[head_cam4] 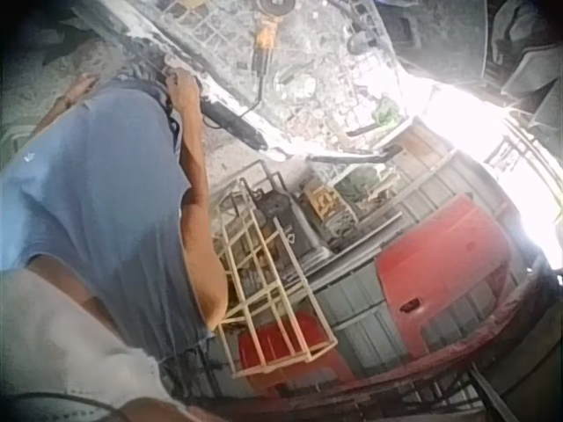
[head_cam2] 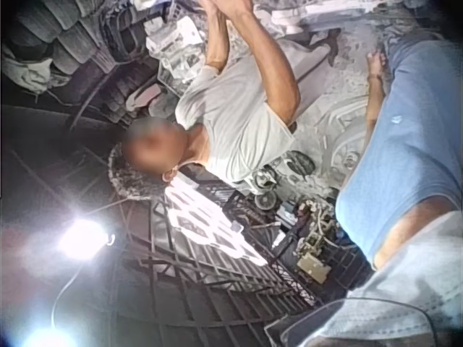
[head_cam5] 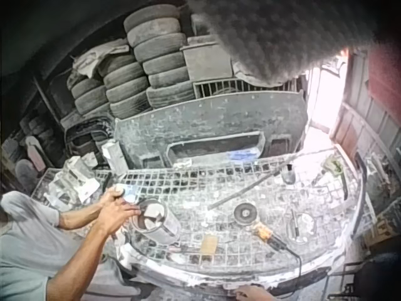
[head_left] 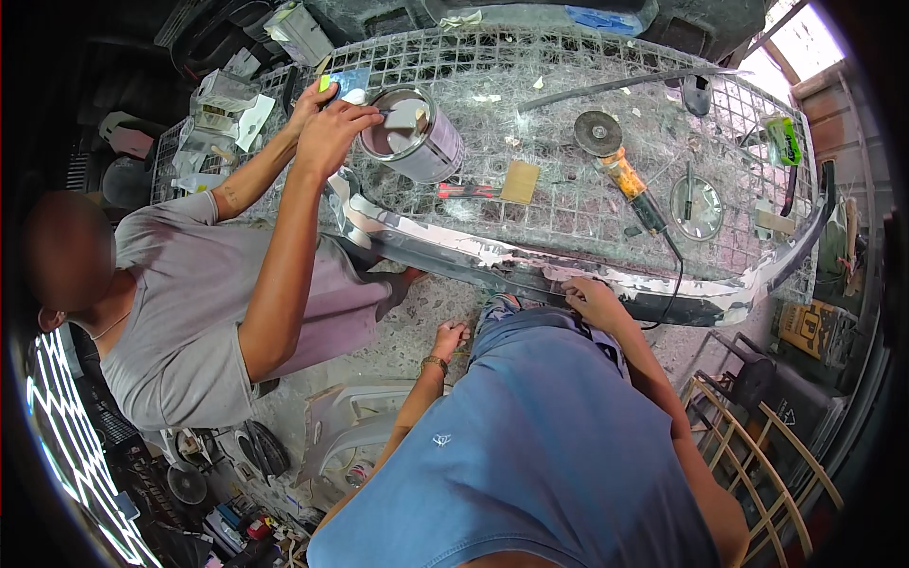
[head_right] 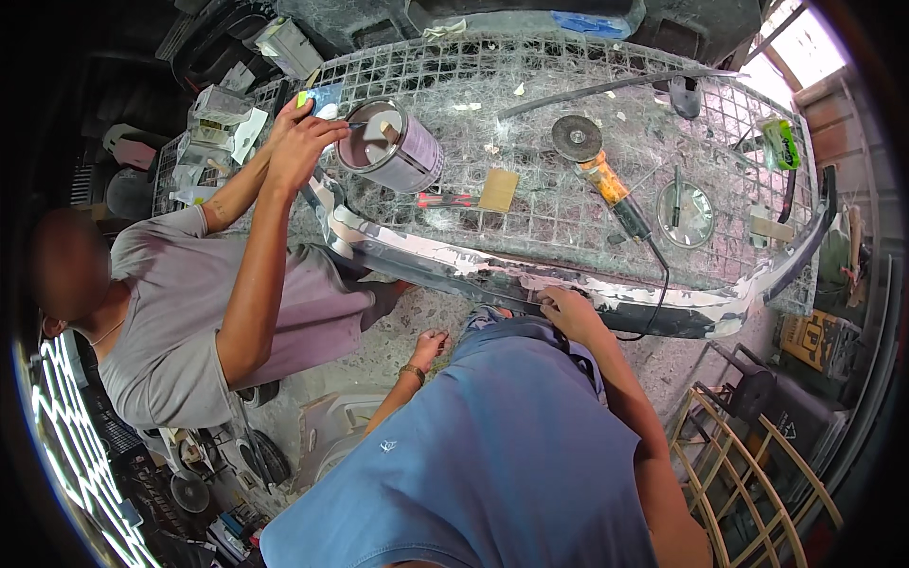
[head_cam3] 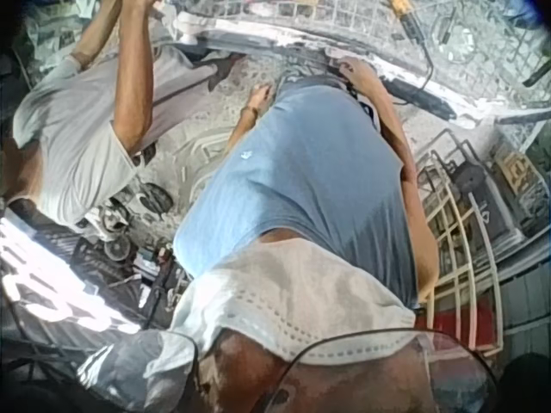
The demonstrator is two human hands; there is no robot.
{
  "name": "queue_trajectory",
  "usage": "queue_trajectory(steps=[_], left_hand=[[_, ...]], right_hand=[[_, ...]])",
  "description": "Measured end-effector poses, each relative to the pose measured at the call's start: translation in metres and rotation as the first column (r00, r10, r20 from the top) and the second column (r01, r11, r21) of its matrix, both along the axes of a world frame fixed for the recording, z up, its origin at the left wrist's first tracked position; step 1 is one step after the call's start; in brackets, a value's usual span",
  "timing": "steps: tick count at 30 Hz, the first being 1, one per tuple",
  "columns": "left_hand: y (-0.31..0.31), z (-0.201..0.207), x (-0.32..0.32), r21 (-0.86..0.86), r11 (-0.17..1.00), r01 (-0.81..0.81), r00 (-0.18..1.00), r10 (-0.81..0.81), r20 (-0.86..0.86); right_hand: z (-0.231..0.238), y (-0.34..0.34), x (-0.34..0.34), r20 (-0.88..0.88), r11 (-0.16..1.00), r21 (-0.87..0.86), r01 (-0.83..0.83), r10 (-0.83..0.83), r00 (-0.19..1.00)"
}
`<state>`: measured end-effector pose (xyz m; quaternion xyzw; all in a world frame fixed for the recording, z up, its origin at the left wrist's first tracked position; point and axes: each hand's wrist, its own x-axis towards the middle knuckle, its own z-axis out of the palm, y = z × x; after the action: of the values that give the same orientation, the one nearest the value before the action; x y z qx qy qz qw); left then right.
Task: Repairing and prepping a car bumper for painting by applying filler and sanding.
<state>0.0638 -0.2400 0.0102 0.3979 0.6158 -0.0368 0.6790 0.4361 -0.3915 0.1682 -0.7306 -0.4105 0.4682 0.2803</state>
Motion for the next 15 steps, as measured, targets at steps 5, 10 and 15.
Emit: queue_trajectory(steps=[5,10,15], left_hand=[[-0.0047,0.0018,0.0016,0.006,1.000,-0.002,1.000,0.002,-0.025],[-0.0063,0.0035,0.0002,0.004,1.000,-0.016,1.000,0.016,-0.013],[-0.0071,0.0014,-0.0060,0.018,1.000,-0.019,1.000,0.019,-0.003]], right_hand=[[-0.0050,-0.0005,0.0017,-0.002,0.999,0.035,0.001,-0.001,1.000],[-0.0079,-0.0019,-0.0003,0.002,0.998,0.065,0.001,-0.002,1.000],[-0.0094,-0.0024,-0.0049,0.009,0.998,0.062,-0.002,0.002,1.000]])
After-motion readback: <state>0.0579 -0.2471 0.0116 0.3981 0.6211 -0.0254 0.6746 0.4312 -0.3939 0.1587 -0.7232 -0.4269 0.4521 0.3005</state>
